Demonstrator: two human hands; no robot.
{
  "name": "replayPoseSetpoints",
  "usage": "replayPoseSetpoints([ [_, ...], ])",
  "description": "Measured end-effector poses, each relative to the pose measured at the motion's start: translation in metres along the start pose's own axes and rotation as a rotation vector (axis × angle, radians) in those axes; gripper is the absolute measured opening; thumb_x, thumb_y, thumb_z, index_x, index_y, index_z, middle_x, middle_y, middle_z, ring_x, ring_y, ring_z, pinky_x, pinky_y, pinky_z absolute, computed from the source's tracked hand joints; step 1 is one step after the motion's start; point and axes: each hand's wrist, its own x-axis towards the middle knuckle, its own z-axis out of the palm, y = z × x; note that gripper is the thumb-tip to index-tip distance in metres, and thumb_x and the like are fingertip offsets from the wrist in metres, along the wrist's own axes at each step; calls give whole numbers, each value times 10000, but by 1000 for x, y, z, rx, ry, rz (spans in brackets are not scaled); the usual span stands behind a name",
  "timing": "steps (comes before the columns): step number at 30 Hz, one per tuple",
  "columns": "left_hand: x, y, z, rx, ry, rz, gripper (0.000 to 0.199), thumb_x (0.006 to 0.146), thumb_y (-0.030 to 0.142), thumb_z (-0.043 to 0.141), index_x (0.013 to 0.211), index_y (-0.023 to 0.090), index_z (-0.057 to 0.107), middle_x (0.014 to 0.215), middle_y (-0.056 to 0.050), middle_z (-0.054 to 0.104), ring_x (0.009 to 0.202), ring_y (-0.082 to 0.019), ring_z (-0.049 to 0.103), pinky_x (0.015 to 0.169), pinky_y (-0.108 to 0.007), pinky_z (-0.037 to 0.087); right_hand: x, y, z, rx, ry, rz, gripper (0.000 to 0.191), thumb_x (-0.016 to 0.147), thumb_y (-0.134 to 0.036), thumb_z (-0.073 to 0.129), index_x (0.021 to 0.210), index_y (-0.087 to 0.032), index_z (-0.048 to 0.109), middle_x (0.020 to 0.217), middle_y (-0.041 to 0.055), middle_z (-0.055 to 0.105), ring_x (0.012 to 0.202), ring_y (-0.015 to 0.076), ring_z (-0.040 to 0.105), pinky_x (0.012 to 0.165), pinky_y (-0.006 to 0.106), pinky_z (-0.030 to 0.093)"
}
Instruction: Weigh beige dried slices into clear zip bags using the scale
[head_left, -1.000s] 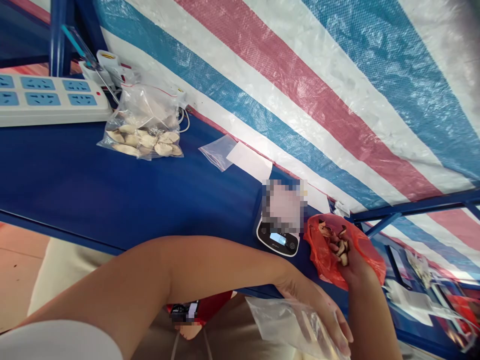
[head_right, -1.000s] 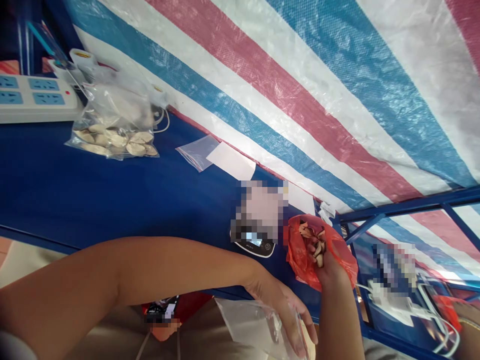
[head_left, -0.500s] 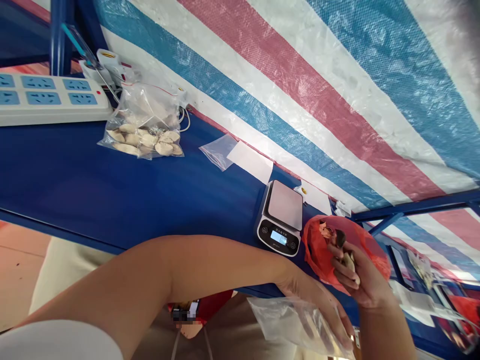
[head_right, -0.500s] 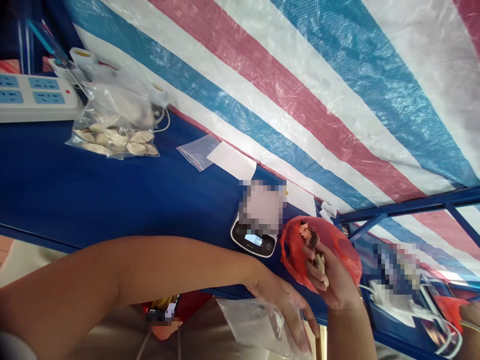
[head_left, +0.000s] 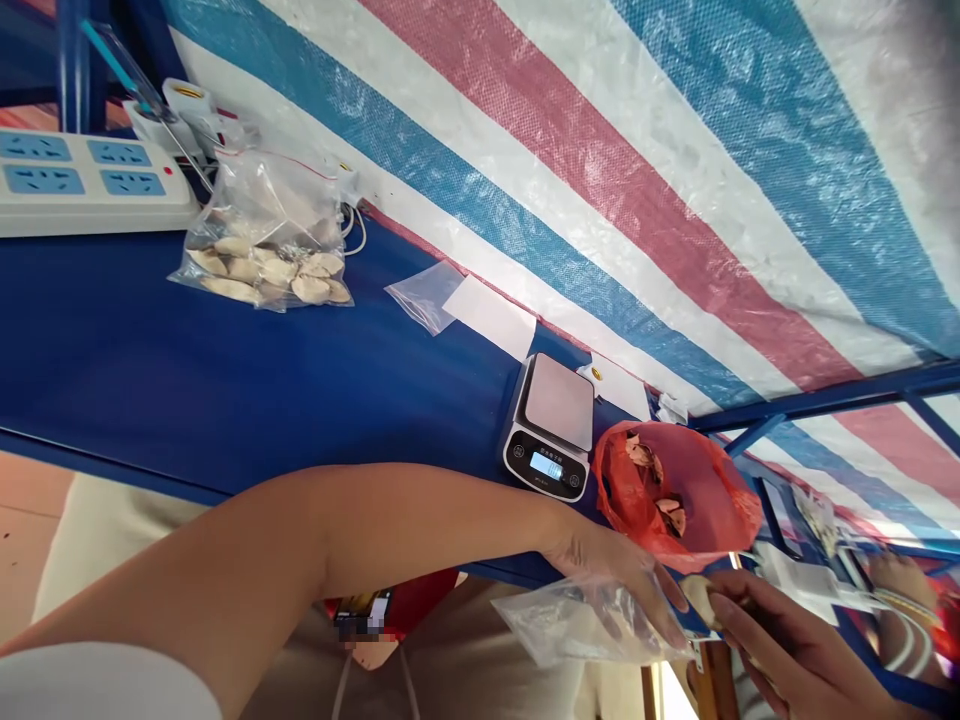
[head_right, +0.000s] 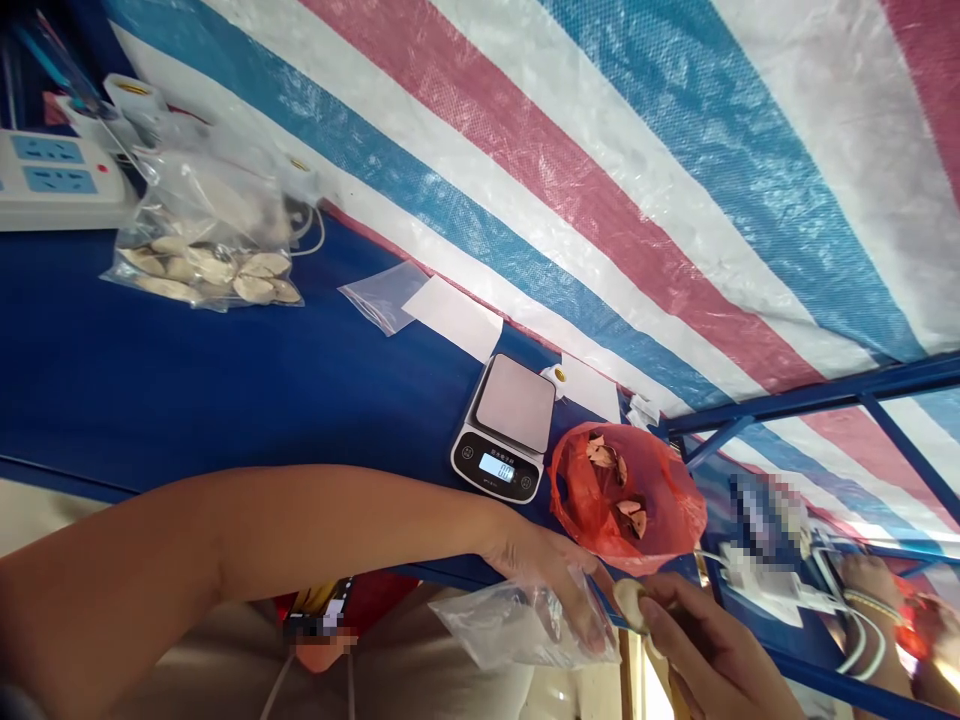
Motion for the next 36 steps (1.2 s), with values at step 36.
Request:
replayPoseSetpoints([
  [36,21,-19,-13,-4,-94,73,526,447,106,914,905,183,667,902,32,683,814,-136,682,736,-291,607,-8,-40,31,-234,-14,-404,425,915,-604,665,1110,-262,827,1061,86,813,937,289,772,785,274,621],
])
